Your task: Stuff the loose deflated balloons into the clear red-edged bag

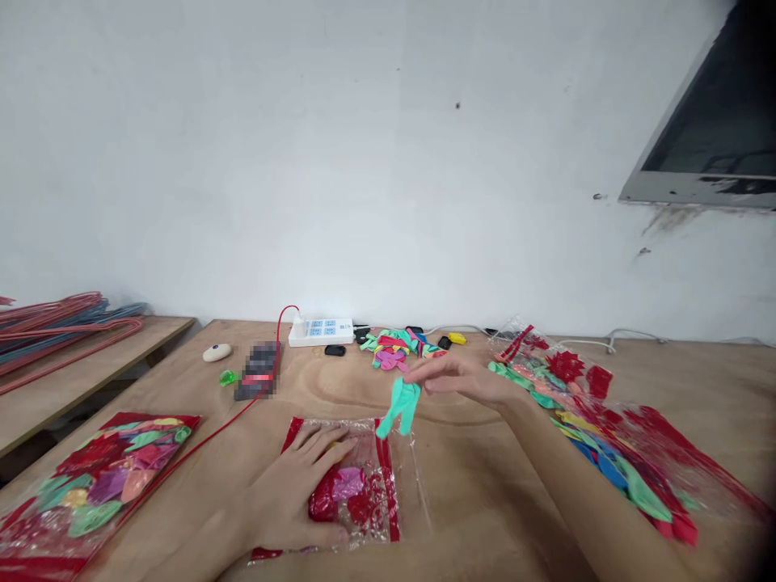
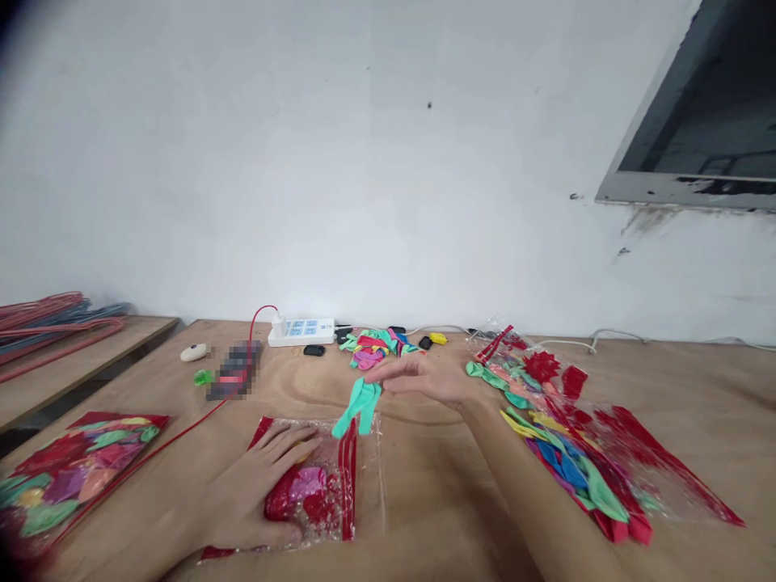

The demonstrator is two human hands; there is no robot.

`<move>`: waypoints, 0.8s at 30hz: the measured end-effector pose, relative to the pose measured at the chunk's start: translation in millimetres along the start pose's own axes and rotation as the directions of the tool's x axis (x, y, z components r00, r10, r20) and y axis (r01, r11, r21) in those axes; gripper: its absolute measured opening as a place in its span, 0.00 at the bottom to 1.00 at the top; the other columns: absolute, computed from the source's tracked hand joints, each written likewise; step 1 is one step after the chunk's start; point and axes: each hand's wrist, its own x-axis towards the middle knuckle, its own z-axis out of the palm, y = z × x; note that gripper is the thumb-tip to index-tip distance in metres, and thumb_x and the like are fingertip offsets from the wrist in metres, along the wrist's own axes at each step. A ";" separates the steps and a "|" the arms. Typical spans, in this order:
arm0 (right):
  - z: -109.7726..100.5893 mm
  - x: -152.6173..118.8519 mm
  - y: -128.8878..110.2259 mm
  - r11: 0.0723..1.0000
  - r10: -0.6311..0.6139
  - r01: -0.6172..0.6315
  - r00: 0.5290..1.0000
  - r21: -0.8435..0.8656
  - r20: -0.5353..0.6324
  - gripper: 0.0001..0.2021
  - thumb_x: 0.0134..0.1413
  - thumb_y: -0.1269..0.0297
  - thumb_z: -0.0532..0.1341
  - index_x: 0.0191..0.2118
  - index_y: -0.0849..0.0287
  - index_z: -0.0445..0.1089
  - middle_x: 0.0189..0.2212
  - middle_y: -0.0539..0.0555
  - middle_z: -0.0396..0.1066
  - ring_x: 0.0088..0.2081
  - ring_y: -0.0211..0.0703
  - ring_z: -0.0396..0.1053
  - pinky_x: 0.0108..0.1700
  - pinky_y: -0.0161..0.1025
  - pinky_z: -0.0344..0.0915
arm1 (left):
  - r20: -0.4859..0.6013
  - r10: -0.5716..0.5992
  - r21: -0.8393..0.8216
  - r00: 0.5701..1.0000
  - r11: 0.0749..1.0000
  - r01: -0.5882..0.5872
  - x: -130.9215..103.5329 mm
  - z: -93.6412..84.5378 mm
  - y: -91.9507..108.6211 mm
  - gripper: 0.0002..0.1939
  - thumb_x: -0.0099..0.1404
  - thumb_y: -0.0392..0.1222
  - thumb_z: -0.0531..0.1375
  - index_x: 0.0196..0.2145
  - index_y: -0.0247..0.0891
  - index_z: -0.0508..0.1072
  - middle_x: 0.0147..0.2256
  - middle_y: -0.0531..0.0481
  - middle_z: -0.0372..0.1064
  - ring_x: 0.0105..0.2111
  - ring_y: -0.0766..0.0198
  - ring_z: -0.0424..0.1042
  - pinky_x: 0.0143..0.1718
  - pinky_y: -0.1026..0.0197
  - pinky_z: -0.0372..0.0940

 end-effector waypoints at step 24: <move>79.4 6.9 11.2 0.949 -0.010 0.175 0.848 -0.262 0.529 0.17 0.51 0.54 0.75 0.44 0.57 0.82 0.46 0.56 0.80 0.50 0.51 0.78 0.56 0.41 0.72 | 0.017 -0.014 0.014 1.000 1.000 0.013 0.2 1.4 0.0 0.58 0.59 0.75 0.68 0.76 0.50 0.50 0.74 0.41 0.52 0.71 0.35 0.54 0.73 0.30 0.49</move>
